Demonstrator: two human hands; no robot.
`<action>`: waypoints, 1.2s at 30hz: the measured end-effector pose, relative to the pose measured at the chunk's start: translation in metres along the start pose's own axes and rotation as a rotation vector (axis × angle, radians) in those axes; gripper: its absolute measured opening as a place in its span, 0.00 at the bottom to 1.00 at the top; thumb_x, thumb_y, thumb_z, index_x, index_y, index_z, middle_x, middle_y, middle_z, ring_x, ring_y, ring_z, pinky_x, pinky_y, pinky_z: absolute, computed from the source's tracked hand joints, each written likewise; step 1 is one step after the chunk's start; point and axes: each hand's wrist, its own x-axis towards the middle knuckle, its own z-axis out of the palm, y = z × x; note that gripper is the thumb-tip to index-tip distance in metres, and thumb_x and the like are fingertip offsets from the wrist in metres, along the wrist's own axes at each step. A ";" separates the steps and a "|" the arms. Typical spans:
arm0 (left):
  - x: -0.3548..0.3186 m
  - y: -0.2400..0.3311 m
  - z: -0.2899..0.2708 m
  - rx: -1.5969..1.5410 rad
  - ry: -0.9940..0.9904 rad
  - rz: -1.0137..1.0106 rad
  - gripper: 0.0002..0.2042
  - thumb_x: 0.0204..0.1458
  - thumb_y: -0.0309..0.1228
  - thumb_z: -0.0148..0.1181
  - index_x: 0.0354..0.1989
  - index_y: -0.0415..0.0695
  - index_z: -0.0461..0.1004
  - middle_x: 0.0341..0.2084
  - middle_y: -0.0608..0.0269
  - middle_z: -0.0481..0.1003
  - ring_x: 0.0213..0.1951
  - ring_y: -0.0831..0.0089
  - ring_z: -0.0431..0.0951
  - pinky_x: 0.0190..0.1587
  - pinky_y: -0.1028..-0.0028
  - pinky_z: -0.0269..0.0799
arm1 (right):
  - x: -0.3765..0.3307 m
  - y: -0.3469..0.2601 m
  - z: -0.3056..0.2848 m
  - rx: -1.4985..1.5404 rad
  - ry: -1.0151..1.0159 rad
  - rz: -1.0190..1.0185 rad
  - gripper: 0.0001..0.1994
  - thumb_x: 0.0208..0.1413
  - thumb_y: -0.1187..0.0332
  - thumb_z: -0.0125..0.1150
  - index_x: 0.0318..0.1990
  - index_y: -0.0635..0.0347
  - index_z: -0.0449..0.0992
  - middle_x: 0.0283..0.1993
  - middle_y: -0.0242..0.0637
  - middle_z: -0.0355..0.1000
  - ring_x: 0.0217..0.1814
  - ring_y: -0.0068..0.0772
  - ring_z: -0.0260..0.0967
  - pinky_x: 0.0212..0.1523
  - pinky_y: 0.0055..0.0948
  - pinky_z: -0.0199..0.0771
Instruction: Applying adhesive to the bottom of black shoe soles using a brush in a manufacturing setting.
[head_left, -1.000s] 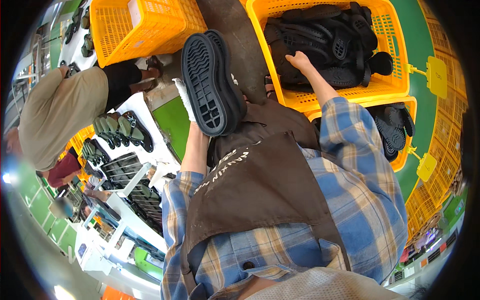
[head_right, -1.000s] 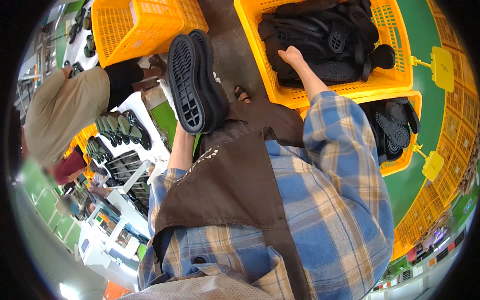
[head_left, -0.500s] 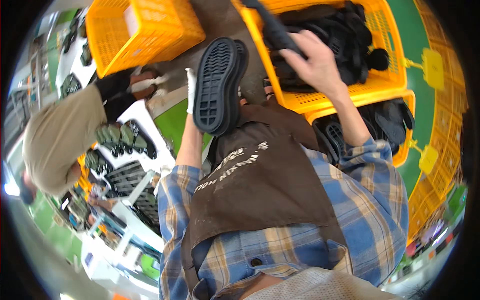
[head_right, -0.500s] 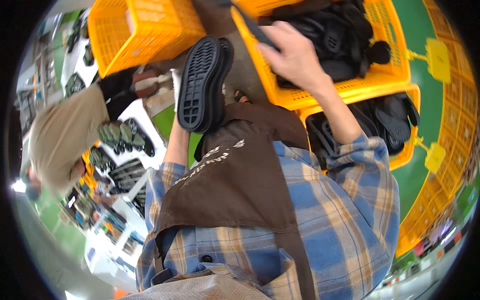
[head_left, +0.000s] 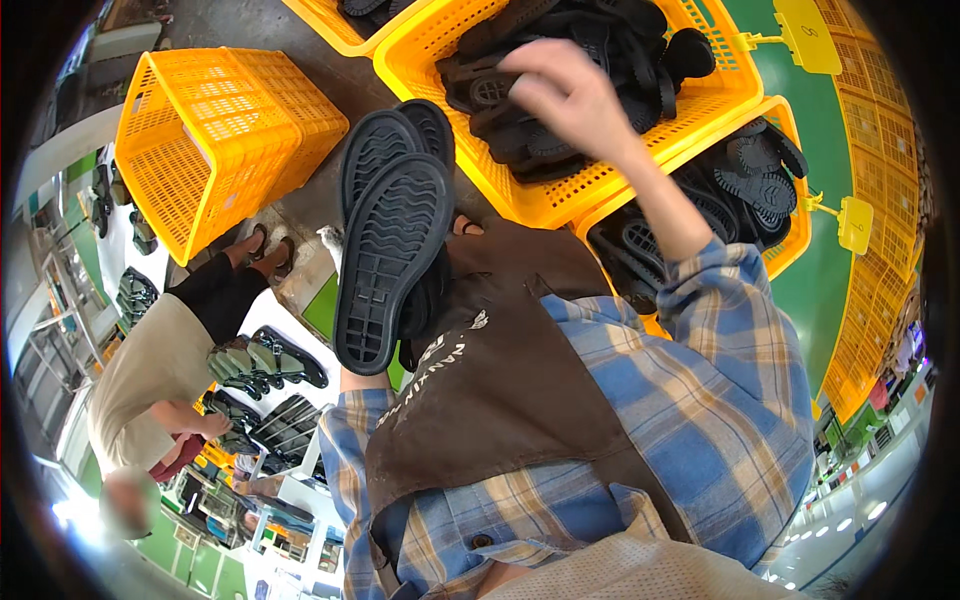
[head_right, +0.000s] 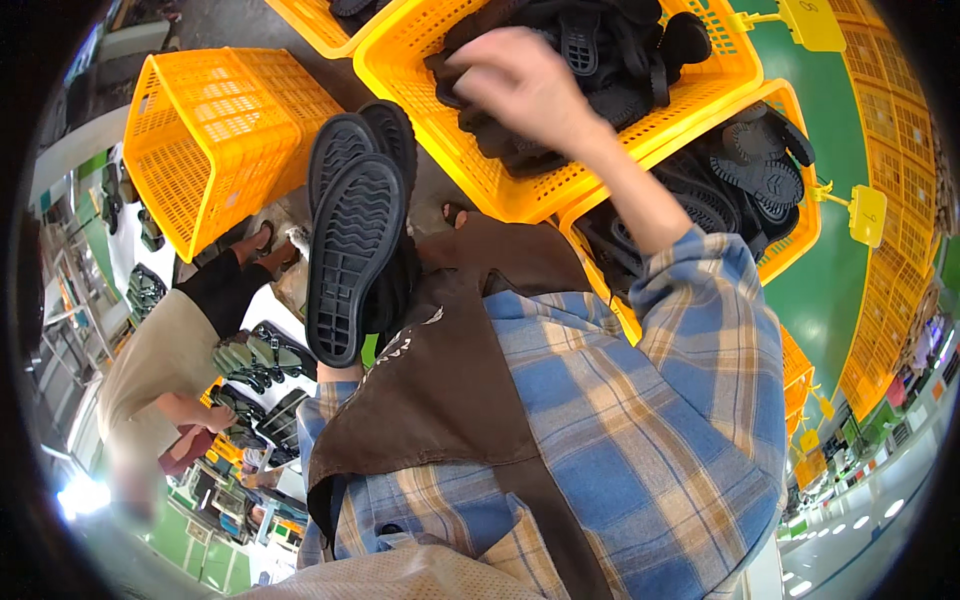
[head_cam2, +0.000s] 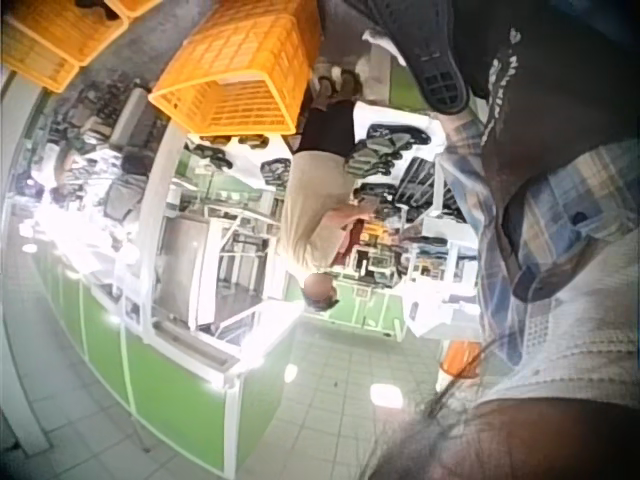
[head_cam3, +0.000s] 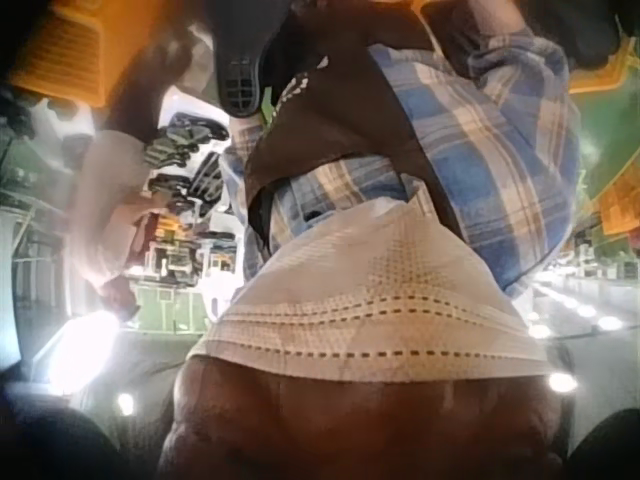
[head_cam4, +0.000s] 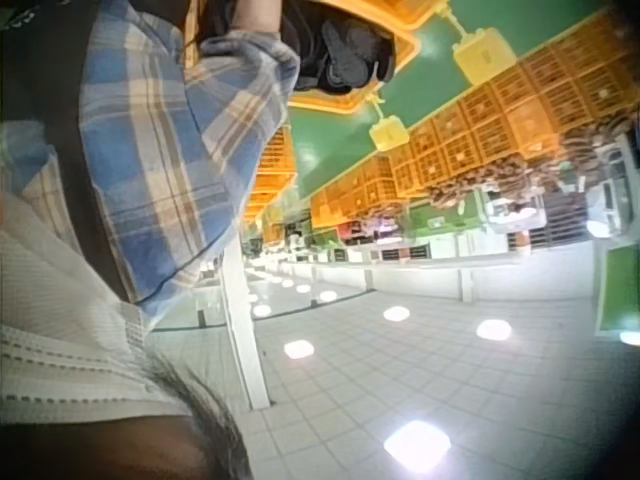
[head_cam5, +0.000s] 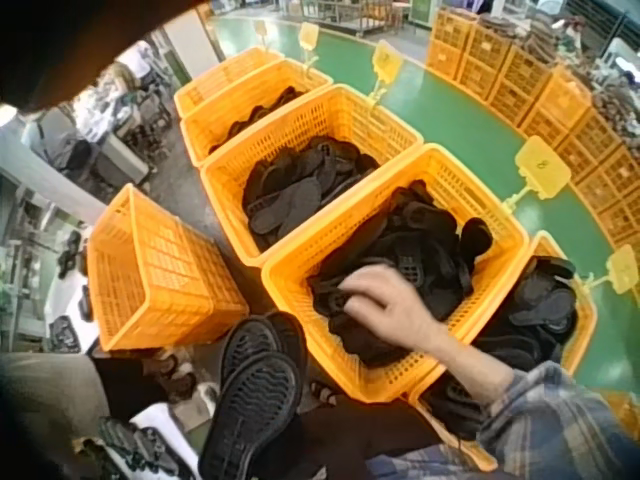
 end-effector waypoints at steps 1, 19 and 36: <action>0.002 -0.002 0.000 0.001 0.006 0.004 0.41 0.49 0.67 0.34 0.60 0.43 0.60 0.52 0.51 0.68 0.46 0.56 0.74 0.48 0.56 0.73 | -0.005 0.040 -0.012 -0.208 0.069 0.081 0.14 0.47 0.69 0.61 0.43 0.59 0.75 0.47 0.42 0.71 0.51 0.43 0.66 0.53 0.33 0.65; -0.047 0.010 -0.034 -0.002 0.191 0.343 0.40 0.51 0.66 0.34 0.60 0.44 0.60 0.52 0.52 0.69 0.46 0.58 0.75 0.48 0.56 0.73 | -0.019 0.062 -0.112 -0.898 -0.308 0.597 0.25 0.47 0.66 0.52 0.56 0.58 0.65 0.41 0.53 0.73 0.44 0.54 0.72 0.47 0.44 0.71; -0.062 -0.017 -0.006 -0.151 0.007 0.122 0.33 0.55 0.58 0.42 0.59 0.44 0.62 0.51 0.58 0.70 0.49 0.67 0.73 0.56 0.65 0.68 | -0.010 -0.138 0.032 0.311 -0.276 -0.384 0.16 0.45 0.70 0.62 0.43 0.62 0.73 0.45 0.42 0.71 0.46 0.40 0.69 0.45 0.32 0.71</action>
